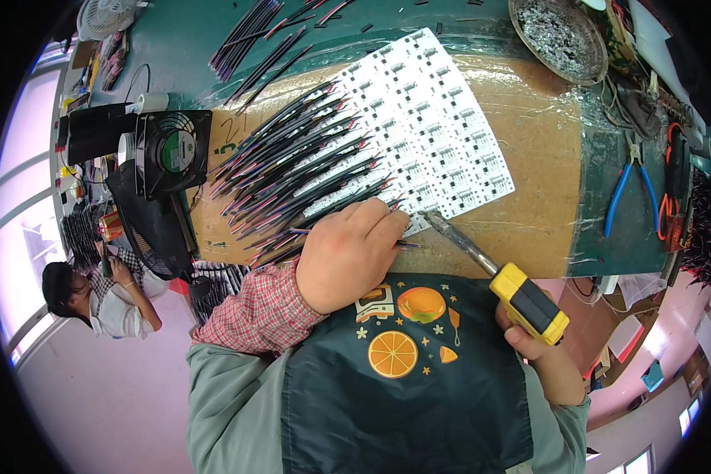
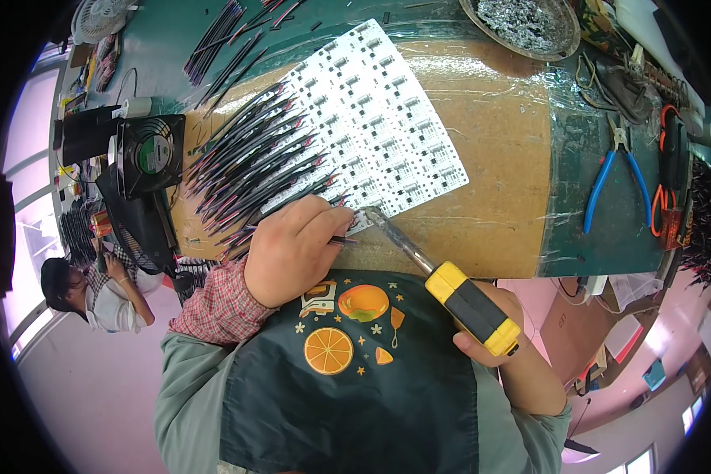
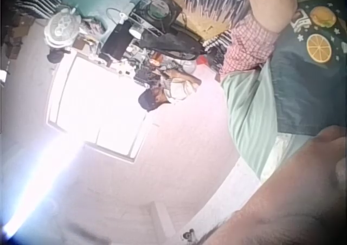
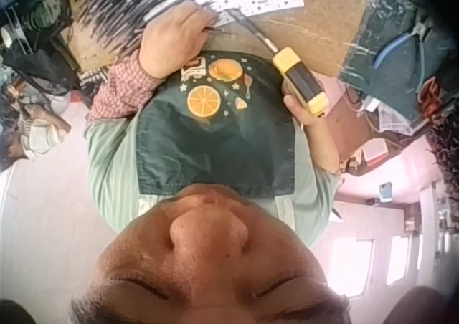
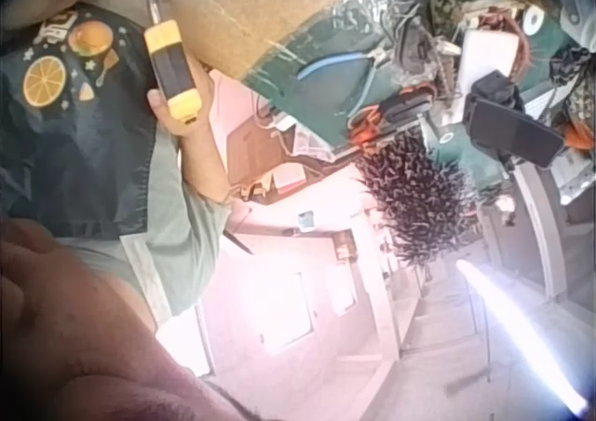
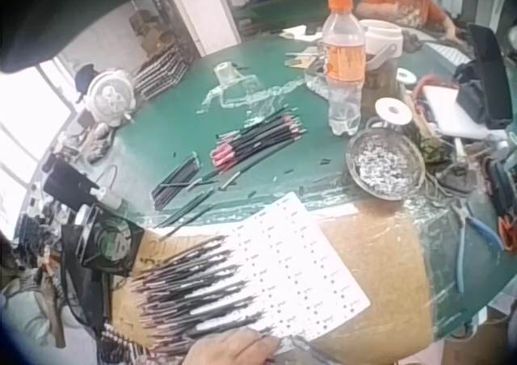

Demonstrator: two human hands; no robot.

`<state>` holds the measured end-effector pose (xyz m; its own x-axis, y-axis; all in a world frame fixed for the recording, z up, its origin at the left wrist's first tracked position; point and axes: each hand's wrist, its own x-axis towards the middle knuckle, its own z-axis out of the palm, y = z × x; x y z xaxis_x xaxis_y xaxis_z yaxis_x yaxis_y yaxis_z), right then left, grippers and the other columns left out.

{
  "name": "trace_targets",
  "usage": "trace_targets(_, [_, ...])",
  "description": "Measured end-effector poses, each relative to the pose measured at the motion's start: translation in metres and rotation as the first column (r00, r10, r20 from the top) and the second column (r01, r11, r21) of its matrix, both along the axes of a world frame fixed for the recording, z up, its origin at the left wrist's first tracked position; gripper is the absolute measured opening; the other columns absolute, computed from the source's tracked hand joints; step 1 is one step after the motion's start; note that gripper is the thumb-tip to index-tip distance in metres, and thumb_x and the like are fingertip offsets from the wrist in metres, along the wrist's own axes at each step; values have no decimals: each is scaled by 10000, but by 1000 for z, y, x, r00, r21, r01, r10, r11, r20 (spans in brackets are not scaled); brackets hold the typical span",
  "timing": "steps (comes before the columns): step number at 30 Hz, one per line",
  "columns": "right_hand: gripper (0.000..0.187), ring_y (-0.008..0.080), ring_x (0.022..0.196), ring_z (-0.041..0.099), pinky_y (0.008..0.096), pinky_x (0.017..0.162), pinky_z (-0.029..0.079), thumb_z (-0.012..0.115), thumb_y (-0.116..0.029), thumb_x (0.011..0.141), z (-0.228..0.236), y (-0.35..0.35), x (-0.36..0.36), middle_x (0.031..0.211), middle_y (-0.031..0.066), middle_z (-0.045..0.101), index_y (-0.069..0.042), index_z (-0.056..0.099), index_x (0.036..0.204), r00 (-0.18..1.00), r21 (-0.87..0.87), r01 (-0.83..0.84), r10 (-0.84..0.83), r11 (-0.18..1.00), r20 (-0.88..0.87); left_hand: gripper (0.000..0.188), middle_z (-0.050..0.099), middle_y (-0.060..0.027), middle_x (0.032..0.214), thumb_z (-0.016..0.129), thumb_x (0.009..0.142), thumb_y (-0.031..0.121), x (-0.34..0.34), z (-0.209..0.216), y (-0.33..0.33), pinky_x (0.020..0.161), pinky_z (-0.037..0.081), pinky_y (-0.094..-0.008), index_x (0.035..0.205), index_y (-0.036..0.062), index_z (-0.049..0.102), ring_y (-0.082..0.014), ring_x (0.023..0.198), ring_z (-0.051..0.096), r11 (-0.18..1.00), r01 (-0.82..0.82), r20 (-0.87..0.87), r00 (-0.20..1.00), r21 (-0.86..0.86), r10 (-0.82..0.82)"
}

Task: The person solders individual red and black wires onto contact points on a white printed circuit board using a soldering iron and solder wire.

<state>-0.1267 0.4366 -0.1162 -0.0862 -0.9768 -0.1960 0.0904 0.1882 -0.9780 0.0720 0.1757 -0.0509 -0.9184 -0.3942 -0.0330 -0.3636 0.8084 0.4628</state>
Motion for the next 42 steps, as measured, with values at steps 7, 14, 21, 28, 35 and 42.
trace_targets(7, [442,307,777,658,346,716,530,727,-273,769,3,-3,1,924,145,657,30,634,1078,1000,1,6,-6,1000,-4,331,564,-57,826,682,679,7,0,0,-1,619,512,-342,1002,65,644,-248,731,608,1000,-1,-5,1000,7,1])
trace_targets(14, [504,306,870,677,348,789,536,735,-257,760,-2,2,4,1010,160,672,38,606,1148,998,-16,30,-30,999,-46,335,575,-53,843,708,660,32,1,-3,-1,618,513,-337,988,70,653,-238,740,615,998,46,-20,999,-34,-47])
trace_targets(21, [442,284,801,662,339,724,520,747,-188,753,-6,3,3,949,144,657,18,598,1114,999,-74,12,-15,997,-34,343,574,-51,847,708,648,37,2,-4,1,616,509,-334,986,68,658,-231,733,610,995,65,-19,998,-81,-67])
trace_targets(28, [310,261,712,625,338,681,513,719,-284,804,4,-3,2,810,99,613,-24,618,940,1000,-16,16,-15,1000,20,358,575,-66,862,701,644,36,2,-6,-1,632,509,-337,998,54,654,-240,750,610,991,103,-35,994,-84,-106])
trace_targets(35, [308,163,600,539,276,555,436,751,-317,833,8,-13,7,717,62,559,-57,593,881,889,-41,289,-252,957,382,372,575,-74,872,697,648,34,2,-2,-2,646,512,-345,1016,57,650,-249,761,614,994,91,-8,996,-62,-92])
trace_targets(42, [794,109,558,435,255,497,349,789,-453,772,14,-45,-15,686,-8,448,-6,442,1329,824,-5,435,-395,901,407,204,643,-122,951,678,848,92,-5,34,-20,724,527,-354,1044,39,654,-297,837,649,987,127,29,991,102,-131])
